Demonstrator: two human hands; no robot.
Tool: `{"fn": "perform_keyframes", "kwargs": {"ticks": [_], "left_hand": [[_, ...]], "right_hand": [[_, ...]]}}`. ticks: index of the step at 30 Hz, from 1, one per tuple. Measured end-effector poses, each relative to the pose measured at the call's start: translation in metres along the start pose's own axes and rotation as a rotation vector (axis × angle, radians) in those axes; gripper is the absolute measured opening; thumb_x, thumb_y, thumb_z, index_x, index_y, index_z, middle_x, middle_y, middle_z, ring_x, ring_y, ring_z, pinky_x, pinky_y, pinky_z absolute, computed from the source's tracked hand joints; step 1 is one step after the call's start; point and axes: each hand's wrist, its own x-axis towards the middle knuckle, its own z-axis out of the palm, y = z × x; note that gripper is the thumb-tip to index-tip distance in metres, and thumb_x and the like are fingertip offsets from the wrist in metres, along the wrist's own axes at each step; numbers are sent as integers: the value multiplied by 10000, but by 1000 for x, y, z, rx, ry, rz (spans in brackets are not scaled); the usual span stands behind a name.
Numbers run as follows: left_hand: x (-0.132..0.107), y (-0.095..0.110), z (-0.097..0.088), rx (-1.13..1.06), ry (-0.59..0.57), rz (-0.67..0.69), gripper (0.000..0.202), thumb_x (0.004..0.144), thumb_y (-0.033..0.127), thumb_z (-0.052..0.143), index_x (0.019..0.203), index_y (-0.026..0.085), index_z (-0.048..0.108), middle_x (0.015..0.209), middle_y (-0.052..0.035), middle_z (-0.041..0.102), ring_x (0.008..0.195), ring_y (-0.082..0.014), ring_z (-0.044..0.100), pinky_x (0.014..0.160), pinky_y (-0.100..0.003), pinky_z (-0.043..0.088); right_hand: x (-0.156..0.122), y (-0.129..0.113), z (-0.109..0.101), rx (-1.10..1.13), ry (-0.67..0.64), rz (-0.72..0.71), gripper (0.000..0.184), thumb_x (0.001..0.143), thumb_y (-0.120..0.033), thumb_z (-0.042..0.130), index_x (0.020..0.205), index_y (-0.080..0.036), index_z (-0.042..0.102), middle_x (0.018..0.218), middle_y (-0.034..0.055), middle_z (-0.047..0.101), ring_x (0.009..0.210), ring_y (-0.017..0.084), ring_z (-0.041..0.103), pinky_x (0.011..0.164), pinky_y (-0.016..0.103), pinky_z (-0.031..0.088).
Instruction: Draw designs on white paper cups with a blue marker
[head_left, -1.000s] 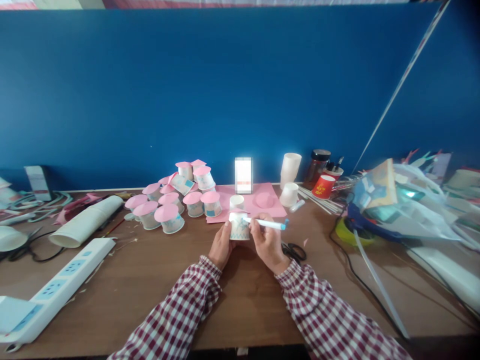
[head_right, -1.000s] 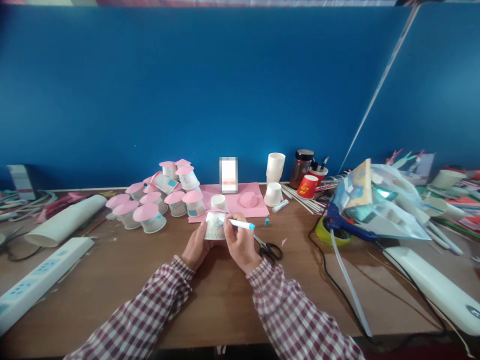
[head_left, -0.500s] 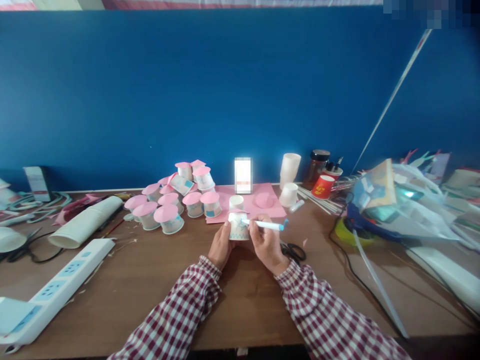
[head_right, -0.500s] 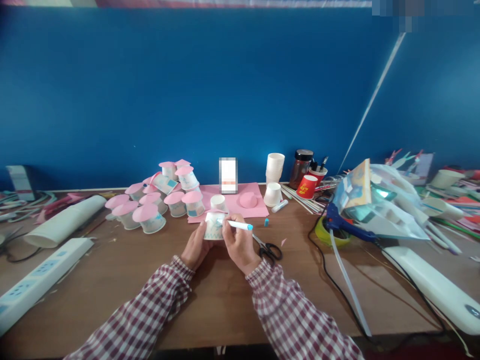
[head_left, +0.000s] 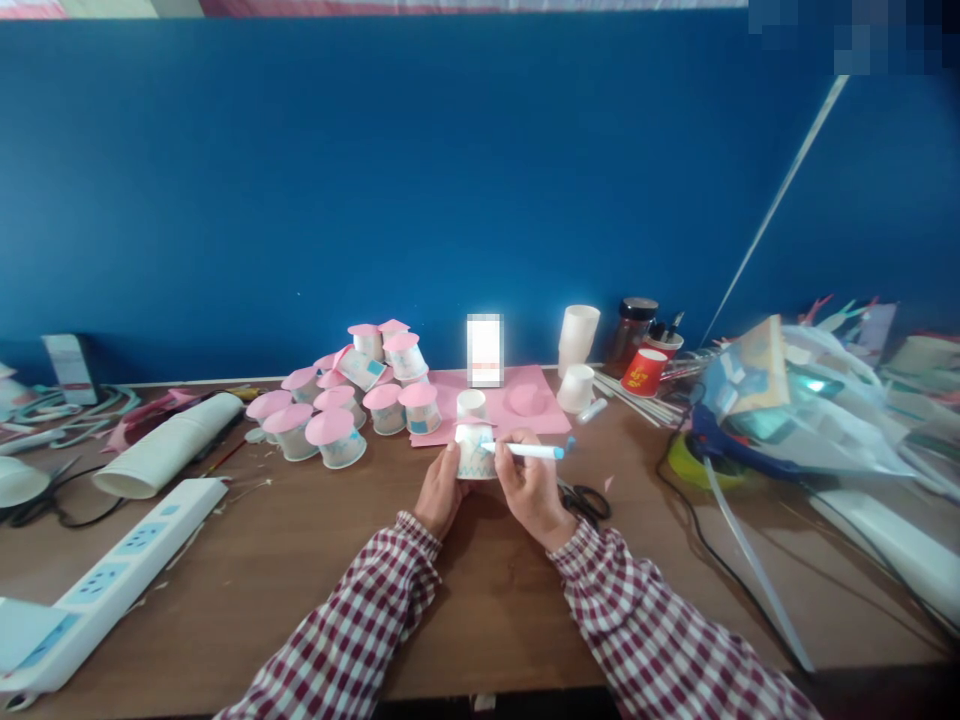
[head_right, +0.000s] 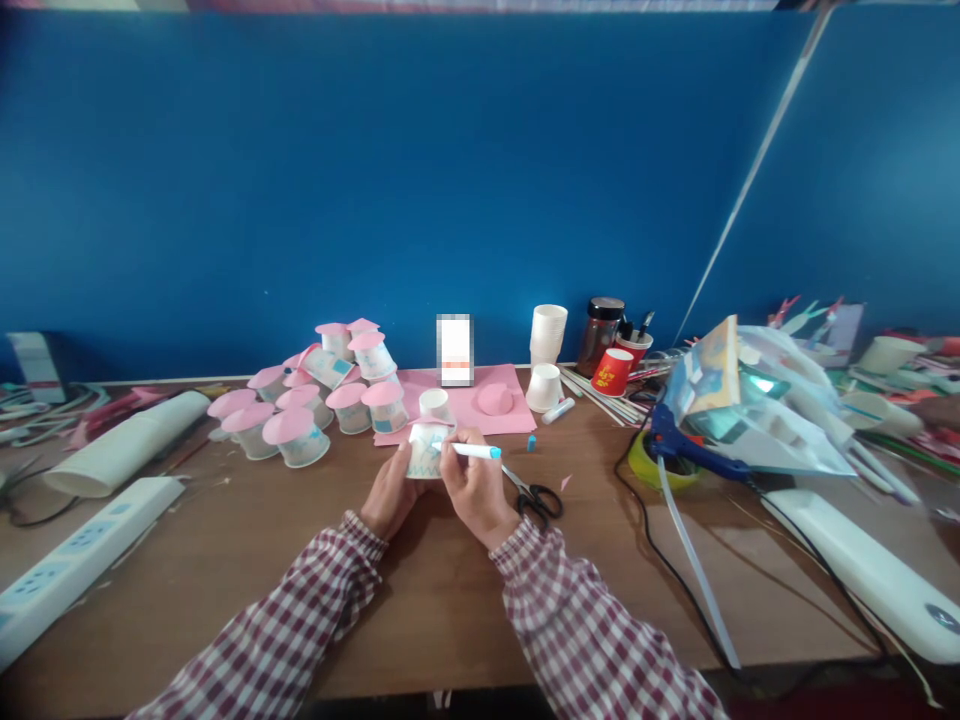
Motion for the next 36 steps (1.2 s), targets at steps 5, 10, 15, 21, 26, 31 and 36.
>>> {"fn": "perform_keyframes", "kwargs": {"ticks": [5, 10, 15, 21, 26, 31, 36], "left_hand": [[2, 5, 2, -40, 66, -24, 482, 814, 502, 516, 1094, 115, 585, 1047, -137, 642, 881, -230, 617, 716, -347, 527], [3, 7, 2, -81, 96, -49, 477, 809, 490, 532, 1103, 117, 585, 1064, -146, 638, 890, -236, 619, 691, -338, 544], [5, 3, -2, -89, 58, -36, 521, 820, 526, 494, 1097, 97, 598, 1052, -155, 644, 906, -244, 621, 721, -347, 538], [4, 3, -1, -99, 58, -41, 545, 812, 527, 510, 1124, 88, 586, 1060, -158, 641, 924, -244, 617, 760, -350, 521], [4, 3, -2, -109, 22, -41, 545, 825, 525, 490, 1138, 88, 582, 1072, -164, 634, 959, -247, 602, 796, -358, 504], [5, 1, -4, -104, 21, -41, 551, 817, 530, 497, 1134, 87, 580, 1058, -166, 638, 950, -252, 606, 787, -366, 504], [3, 0, -2, -74, 1, -17, 552, 815, 529, 501, 1132, 83, 573, 1070, -174, 631, 934, -258, 610, 793, -380, 498]], "right_hand": [[3, 6, 2, 112, 126, 140, 211, 903, -332, 423, 762, -188, 485, 595, -9, 524, 497, 117, 500, 476, 239, 419], [4, 6, 2, 97, 130, 106, 202, 890, -311, 446, 747, -178, 499, 610, -4, 539, 518, 112, 508, 495, 228, 422], [0, -1, 1, 86, 43, 39, 140, 886, -288, 453, 833, -178, 522, 716, 33, 585, 599, 134, 559, 551, 240, 468], [-1, -1, 1, 91, 38, 32, 134, 892, -282, 445, 843, -175, 512, 720, 30, 570, 591, 131, 552, 548, 244, 473], [-1, 0, 2, 100, 29, 28, 107, 889, -267, 453, 860, -181, 510, 741, 41, 578, 633, 145, 572, 582, 258, 489], [-2, 2, 3, 97, 27, 36, 102, 887, -260, 453, 855, -181, 510, 746, 43, 574, 626, 142, 564, 573, 259, 492], [-3, 3, 2, 79, 38, 18, 70, 879, -238, 463, 862, -188, 509, 770, 50, 582, 660, 154, 583, 597, 277, 505]]}}
